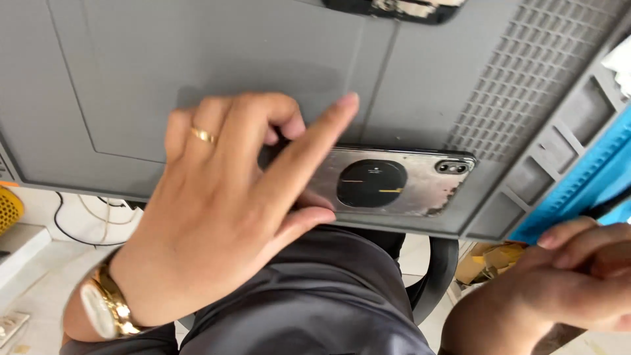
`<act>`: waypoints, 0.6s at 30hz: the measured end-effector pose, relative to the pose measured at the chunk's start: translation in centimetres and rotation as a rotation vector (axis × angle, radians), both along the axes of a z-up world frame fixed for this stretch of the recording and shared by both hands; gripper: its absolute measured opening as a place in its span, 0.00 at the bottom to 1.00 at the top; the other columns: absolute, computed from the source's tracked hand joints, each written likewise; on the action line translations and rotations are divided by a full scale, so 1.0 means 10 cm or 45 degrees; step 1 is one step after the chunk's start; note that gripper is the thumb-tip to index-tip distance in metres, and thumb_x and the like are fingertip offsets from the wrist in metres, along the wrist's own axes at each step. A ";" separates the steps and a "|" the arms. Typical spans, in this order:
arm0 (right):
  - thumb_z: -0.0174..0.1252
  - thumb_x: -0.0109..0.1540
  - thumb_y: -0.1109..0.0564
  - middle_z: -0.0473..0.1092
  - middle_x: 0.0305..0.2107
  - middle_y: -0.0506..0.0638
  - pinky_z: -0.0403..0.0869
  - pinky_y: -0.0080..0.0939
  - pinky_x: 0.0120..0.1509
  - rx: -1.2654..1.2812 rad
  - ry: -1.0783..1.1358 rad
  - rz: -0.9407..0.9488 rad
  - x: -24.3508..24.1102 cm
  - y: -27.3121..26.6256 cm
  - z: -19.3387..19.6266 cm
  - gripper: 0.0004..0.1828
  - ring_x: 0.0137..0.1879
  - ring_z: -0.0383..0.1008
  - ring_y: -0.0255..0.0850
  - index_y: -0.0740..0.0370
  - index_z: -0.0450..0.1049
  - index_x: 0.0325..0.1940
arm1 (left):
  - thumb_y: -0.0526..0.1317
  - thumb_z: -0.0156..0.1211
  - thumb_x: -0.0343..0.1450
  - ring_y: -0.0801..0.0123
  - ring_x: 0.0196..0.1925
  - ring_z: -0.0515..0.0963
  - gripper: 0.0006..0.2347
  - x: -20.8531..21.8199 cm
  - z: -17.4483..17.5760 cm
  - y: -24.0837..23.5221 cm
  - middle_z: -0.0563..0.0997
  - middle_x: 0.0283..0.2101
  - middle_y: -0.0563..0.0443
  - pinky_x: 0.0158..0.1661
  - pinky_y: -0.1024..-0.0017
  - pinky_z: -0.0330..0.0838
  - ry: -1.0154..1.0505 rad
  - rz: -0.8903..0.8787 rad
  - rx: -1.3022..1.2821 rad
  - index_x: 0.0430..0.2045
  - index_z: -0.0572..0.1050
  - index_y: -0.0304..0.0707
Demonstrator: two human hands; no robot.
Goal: The person cleans the back of a smartphone using a cotton swab and a white wipe. They remove residue from around the camera module and wireless charging area, then wipe the entire back surface.
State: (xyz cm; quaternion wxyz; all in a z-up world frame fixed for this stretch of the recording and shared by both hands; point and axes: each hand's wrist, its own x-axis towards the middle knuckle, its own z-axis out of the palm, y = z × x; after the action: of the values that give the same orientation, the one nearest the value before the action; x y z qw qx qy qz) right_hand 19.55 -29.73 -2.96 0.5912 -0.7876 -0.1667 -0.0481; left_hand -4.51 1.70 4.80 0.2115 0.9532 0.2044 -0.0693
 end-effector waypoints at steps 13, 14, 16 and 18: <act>0.53 0.82 0.45 0.61 0.33 0.58 0.65 0.42 0.22 0.114 -0.091 0.156 0.31 0.31 0.56 0.20 0.22 0.61 0.40 0.67 0.67 0.64 | 0.48 0.71 0.77 0.67 0.22 0.79 0.11 0.71 0.58 -0.69 0.79 0.24 0.59 0.24 0.67 0.68 -0.399 -0.041 -0.467 0.37 0.74 0.44; 0.50 0.84 0.48 0.73 0.48 0.59 0.64 0.36 0.22 0.044 -0.168 0.237 0.38 0.30 0.63 0.18 0.25 0.72 0.42 0.67 0.69 0.65 | 0.47 0.72 0.74 0.70 0.24 0.84 0.12 0.81 0.69 -0.79 0.84 0.28 0.58 0.26 0.70 0.74 -0.455 -0.057 -0.573 0.36 0.75 0.43; 0.52 0.81 0.54 0.76 0.40 0.57 0.68 0.35 0.26 -0.144 -0.226 0.159 0.40 0.12 0.67 0.14 0.27 0.77 0.42 0.67 0.74 0.64 | 0.51 0.71 0.73 0.70 0.24 0.86 0.11 1.02 0.90 -1.12 0.86 0.26 0.62 0.29 0.72 0.75 -0.359 -0.083 -0.760 0.35 0.78 0.49; 0.54 0.79 0.61 0.79 0.31 0.56 0.72 0.35 0.30 -0.328 -0.266 0.058 0.43 0.03 0.69 0.12 0.29 0.82 0.42 0.69 0.79 0.62 | 0.55 0.71 0.71 0.71 0.23 0.88 0.10 1.20 1.08 -1.45 0.87 0.25 0.65 0.31 0.73 0.76 -0.243 -0.125 -0.938 0.35 0.81 0.55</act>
State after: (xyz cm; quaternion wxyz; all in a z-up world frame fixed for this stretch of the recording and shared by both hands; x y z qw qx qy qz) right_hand 23.89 -29.45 3.95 0.4659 -0.8435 -0.2500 -0.0946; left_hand 7.48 -12.83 15.60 0.5544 0.8242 0.0994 -0.0590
